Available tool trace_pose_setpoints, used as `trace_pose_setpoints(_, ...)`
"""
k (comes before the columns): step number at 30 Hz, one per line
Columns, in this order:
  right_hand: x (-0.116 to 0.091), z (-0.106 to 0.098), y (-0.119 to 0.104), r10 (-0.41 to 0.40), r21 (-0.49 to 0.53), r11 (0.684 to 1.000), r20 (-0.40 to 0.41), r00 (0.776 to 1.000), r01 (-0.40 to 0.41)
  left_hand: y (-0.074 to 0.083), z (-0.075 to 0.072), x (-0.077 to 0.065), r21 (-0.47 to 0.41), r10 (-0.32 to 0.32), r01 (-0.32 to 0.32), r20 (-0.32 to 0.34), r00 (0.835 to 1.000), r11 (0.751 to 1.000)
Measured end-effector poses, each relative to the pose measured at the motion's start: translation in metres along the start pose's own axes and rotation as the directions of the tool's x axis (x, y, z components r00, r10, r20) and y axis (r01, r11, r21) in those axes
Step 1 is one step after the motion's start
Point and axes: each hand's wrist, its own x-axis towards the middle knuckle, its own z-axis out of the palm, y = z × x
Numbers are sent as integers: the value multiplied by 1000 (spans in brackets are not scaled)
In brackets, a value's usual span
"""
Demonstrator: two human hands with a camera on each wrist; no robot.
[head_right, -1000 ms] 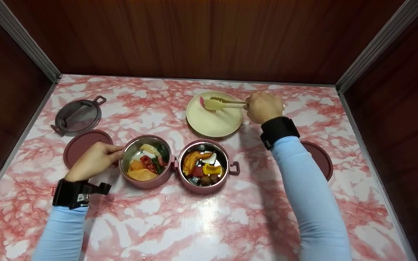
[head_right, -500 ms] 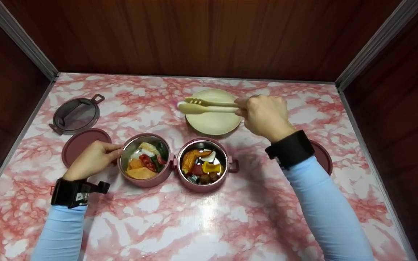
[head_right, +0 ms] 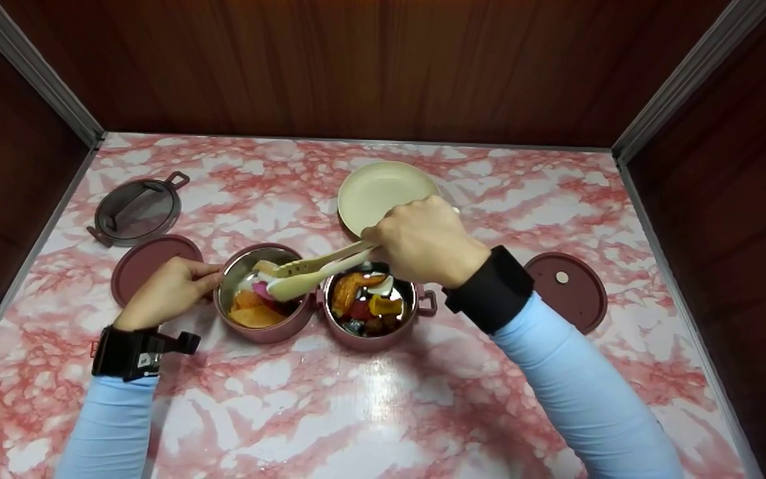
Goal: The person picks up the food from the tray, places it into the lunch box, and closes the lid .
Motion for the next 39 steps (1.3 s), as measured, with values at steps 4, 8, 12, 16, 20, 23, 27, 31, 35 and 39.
trace_pose_setpoints(4, 14, 1, -6, -26, 19, 1000, 85, 996, 24, 0, 0, 0, -3, -12, 12, 6, 1000, 1000)
trace_pose_setpoints(8, 25, 1, -8, -20, 40, 999, 168, 986, 13, 1, -1, 0, -5, -18, 18, 15, 1000, 1000)
trace_pose_setpoints(12, 31, -1, -9, 6, 19, 1000, 193, 981, -10, 2, -1, -1, -4, -20, 20, 15, 1000, 1000)
trace_pose_setpoints(16, 32, -4, -9, 34, 1, 999, 200, 979, -34, 1, 0, 0, 8, 2, -2, -2, 1000, 1000)
trace_pose_setpoints(20, 33, -5, -7, 42, 12, 999, 199, 979, -45, 0, 0, 0, 4, 9, -8, -7, 1000, 1000)
trace_pose_setpoints(23, 32, -7, -5, 45, 22, 999, 183, 982, -49, 1, -1, -1, 1, -6, 6, 1, 1000, 1000)
trace_pose_setpoints(27, 31, -13, -5, 49, 7, 999, 177, 983, -51, 1, -2, -1, -5, -26, 26, 12, 1000, 1000)
trace_pose_setpoints(31, 35, -16, -10, 70, -33, 997, 190, 979, -65, 1, -2, -1, -12, -31, 31, 20, 999, 999)
trace_pose_setpoints(35, 39, -12, -13, 80, -57, 996, 187, 979, -71, 1, -1, -1, -5, -18, 18, 14, 1000, 1000)
trace_pose_setpoints(39, 39, -8, -13, 76, -67, 996, 171, 982, -65, 1, -1, -1, -4, -9, 9, 10, 1000, 1000)
